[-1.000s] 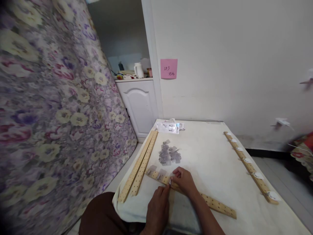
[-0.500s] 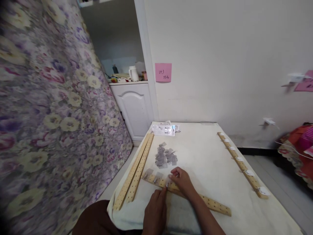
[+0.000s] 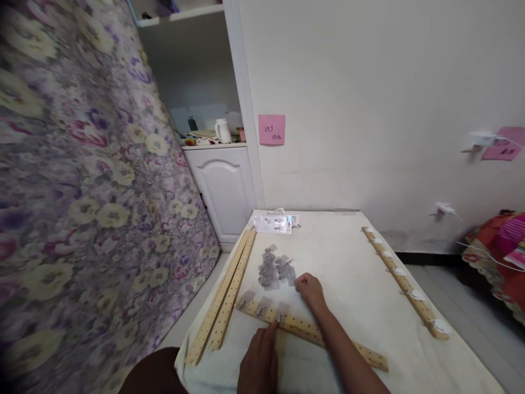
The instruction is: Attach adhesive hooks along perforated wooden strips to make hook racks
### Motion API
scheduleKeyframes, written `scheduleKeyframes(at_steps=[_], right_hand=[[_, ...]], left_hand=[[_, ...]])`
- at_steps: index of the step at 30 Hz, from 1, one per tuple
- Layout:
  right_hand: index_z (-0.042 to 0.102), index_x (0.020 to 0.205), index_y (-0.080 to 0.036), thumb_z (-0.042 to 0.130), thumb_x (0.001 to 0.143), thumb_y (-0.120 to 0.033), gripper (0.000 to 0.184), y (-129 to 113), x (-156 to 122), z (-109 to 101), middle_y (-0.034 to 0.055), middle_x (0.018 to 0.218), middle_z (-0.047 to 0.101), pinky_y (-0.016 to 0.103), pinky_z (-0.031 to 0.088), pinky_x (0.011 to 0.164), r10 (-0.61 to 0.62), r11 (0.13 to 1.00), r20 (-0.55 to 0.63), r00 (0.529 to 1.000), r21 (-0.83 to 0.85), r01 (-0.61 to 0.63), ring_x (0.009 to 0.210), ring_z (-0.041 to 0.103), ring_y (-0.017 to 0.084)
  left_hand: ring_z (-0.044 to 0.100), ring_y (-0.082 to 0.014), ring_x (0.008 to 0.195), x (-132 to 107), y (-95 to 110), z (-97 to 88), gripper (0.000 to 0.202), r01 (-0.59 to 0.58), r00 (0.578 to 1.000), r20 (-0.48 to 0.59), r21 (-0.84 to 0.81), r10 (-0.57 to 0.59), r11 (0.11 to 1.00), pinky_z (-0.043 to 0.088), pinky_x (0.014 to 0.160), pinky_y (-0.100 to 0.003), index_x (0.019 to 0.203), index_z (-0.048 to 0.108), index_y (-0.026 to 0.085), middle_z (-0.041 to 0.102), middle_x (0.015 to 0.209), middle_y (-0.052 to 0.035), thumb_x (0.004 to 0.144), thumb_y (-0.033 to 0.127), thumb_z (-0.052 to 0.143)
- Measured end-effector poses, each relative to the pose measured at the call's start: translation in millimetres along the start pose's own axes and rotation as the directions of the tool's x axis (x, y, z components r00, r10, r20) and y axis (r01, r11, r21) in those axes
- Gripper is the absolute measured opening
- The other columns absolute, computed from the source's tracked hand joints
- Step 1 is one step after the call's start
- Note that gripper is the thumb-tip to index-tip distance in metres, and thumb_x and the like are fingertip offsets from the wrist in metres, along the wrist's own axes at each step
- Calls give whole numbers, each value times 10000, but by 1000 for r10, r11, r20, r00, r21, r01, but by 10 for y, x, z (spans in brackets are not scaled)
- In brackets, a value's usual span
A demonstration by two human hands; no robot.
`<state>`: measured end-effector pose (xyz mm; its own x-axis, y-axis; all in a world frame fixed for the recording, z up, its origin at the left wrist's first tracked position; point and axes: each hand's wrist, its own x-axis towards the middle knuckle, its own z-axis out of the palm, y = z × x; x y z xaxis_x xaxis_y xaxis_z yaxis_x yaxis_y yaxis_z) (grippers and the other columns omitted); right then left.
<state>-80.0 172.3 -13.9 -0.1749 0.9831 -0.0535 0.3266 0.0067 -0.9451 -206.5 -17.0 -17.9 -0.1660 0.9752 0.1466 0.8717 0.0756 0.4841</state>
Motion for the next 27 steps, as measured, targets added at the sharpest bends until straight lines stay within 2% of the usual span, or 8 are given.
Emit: scheduleKeyframes(at_steps=[6, 9, 11, 13, 16, 18, 23, 27], right_hand=[[528, 635, -188, 528, 656, -299, 112, -15, -345, -187, -73, 462, 435, 210, 290, 424, -43, 994, 54, 998, 107, 37, 414, 370, 87], [522, 677, -191, 534, 729, -320, 140, -111, -613, -292, -68, 493, 431, 208, 308, 420, -103, 982, 43, 994, 164, 95, 428, 385, 92], [540, 736, -193, 517, 794, -333, 153, -189, -808, -358, -55, 524, 450, 217, 353, 452, -206, 970, -1, 979, 130, 204, 465, 428, 106], [563, 768, -194, 506, 834, -301, 138, -245, -989, -414, -21, 609, 515, 233, 403, 522, -386, 921, -38, 922, 33, 388, 546, 486, 123], [585, 808, -203, 488, 858, -200, 109, -233, -1181, -471, 28, 773, 586, 250, 454, 657, -645, 762, 10, 764, -62, 644, 724, 558, 148], [595, 864, -217, 477, 863, -153, 134, -161, -1243, -496, 36, 819, 596, 246, 471, 690, -719, 687, 75, 691, -78, 723, 781, 574, 151], [584, 933, -229, 450, 872, -112, 188, 64, -1270, -533, 49, 898, 587, 243, 486, 723, -725, 669, 153, 672, -74, 739, 828, 580, 144], [568, 888, -218, 448, 862, -126, 154, 107, -1310, -524, 41, 875, 574, 253, 482, 719, -666, 740, 133, 734, -6, 673, 820, 573, 152]], left_hand=[[561, -183, 975, -48, -27, -65, 360, -135, 982, -167, -291, 89, 947, 460, 867, -306, 1205, 522, 186, 607, 1021, -82, 881, 206, 365], [584, -178, 884, -80, 40, -132, 257, -139, 971, -237, -476, 26, 868, 465, 797, -285, 1051, 586, 198, 621, 924, -56, 884, 309, 425], [584, -171, 785, -94, 147, -178, 258, -69, 975, -208, -602, -73, 796, 454, 717, -270, 967, 605, 197, 624, 834, -34, 866, 395, 473], [546, -141, 619, -94, 306, -231, 340, 67, 987, -46, -760, -156, 646, 411, 579, -244, 935, 608, 187, 602, 703, -4, 846, 492, 486], [502, -113, 482, -80, 583, -321, 526, 290, 953, 260, -930, -154, 225, 340, 465, -232, 965, 593, 153, 619, 680, -14, 822, 630, 425], [515, -103, 488, -74, 733, -367, 525, 327, 934, 314, -944, -172, 51, 321, 459, -218, 901, 586, 141, 635, 702, -31, 809, 639, 448], [517, -71, 445, -66, 823, -302, 399, 356, 925, 350, -934, -145, 18, 276, 423, -180, 891, 555, 141, 631, 665, -3, 734, 497, 644], [503, -65, 385, -39, 745, -154, 415, 411, 904, 393, -908, -168, 88, 267, 384, -175, 882, 550, 142, 641, 637, 2, 682, 485, 671]])
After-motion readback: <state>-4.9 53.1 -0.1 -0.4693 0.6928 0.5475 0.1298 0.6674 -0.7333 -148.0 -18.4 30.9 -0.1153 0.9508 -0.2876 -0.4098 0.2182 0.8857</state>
